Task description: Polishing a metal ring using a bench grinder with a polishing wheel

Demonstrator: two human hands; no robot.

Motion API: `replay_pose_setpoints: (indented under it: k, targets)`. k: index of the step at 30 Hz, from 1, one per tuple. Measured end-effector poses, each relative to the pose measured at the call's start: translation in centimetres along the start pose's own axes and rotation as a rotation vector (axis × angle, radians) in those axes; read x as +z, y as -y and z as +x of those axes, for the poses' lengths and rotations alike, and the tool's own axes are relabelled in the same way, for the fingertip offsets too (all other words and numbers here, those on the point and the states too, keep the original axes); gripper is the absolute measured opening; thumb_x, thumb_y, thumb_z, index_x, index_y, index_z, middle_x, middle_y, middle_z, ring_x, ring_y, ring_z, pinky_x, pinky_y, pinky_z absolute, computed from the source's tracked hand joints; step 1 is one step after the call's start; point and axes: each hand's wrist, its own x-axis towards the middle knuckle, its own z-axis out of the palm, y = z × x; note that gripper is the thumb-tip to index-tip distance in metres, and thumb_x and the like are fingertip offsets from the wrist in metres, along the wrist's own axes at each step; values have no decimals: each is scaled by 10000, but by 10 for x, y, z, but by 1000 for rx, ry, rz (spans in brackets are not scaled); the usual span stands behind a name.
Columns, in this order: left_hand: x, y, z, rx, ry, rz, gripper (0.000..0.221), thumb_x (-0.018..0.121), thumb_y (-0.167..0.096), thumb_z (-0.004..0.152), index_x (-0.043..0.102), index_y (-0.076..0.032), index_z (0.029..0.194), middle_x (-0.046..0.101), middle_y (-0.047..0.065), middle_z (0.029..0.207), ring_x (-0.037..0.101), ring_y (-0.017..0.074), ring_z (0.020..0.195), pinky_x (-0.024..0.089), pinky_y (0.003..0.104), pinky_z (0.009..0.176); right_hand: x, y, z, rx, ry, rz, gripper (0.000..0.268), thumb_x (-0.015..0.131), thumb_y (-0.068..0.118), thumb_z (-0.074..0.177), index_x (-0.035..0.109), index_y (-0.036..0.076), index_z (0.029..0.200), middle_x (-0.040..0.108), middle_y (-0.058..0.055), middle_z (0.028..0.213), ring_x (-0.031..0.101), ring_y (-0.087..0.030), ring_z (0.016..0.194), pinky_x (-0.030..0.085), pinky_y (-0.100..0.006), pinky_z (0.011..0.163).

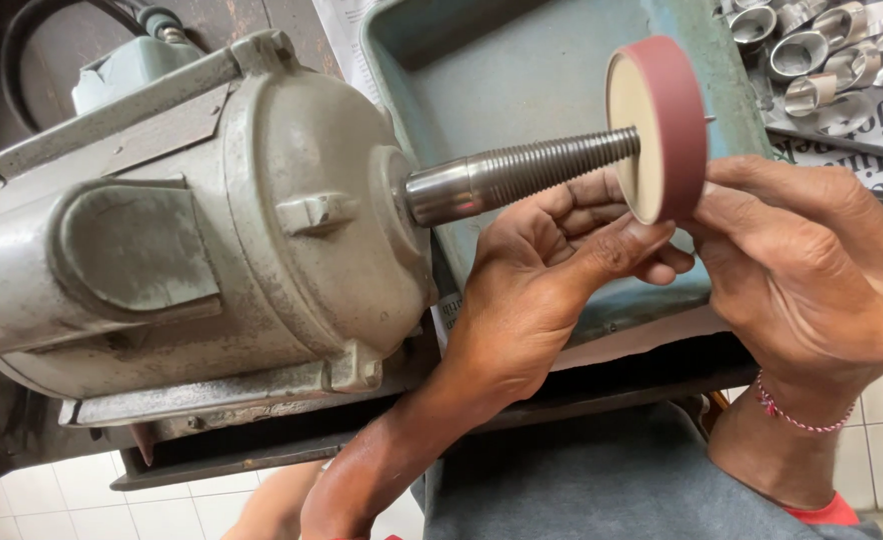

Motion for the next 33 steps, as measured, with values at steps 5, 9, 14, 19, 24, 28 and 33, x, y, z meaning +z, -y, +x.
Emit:
replay_pose_setpoints:
  k: [5, 9, 14, 19, 24, 28, 33]
  targets:
    - [-6, 5, 4, 4, 20, -41, 434, 750, -190, 957, 641, 74, 1283, 730, 161, 1098, 725, 207, 885, 629, 282, 842, -5, 2, 2, -7, 47, -62, 111, 794, -274, 1135, 716, -209, 1180, 709, -416, 1178, 721, -491, 1010, 602, -542, 929]
    - [5, -8, -5, -32, 21, 153, 436, 696, -222, 934, 613, 57, 1259, 708, 176, 1127, 707, 214, 908, 615, 304, 845, -13, 10, 1, -31, 52, -135, 64, 773, -202, 1120, 718, -174, 1139, 731, -401, 1130, 731, -448, 953, 608, -503, 878]
    - [8, -6, -19, -66, 46, 150, 413, 724, -202, 927, 614, 24, 1255, 715, 125, 1114, 688, 167, 906, 594, 290, 908, -21, 16, -16, -36, -8, -149, 37, 692, -140, 1098, 709, -108, 1105, 727, -374, 1096, 742, -436, 939, 609, -492, 840]
    - [7, -9, -29, -88, 81, 126, 466, 715, -131, 927, 606, 38, 1347, 699, 144, 1252, 680, 156, 1086, 581, 278, 1004, -22, 19, -20, -98, -58, -157, 51, 723, -114, 1062, 698, -74, 1082, 716, -337, 1087, 724, -425, 917, 628, -498, 839]
    - [5, -15, -38, -175, 138, 52, 494, 701, -137, 954, 594, 6, 1415, 697, 125, 1268, 667, 168, 1159, 588, 317, 1025, -23, 25, -22, -163, -71, -182, 56, 744, -67, 1041, 696, -76, 1069, 709, -325, 1071, 723, -417, 906, 640, -501, 843]
    - [6, -23, -42, -157, 153, 107, 494, 684, -138, 957, 588, 12, 1417, 697, 146, 1273, 677, 202, 1169, 596, 332, 1017, -21, 31, -19, -191, -71, -179, 58, 735, -82, 1040, 683, -84, 1063, 704, -332, 1048, 720, -414, 906, 658, -526, 865]
    - [1, -22, -44, -171, 166, 53, 503, 686, -150, 968, 586, 3, 1437, 688, 124, 1280, 661, 186, 1195, 585, 338, 1056, -16, 32, -18, -182, -78, -170, 36, 713, -72, 1044, 684, -79, 1064, 704, -326, 1045, 712, -415, 901, 646, -523, 868]
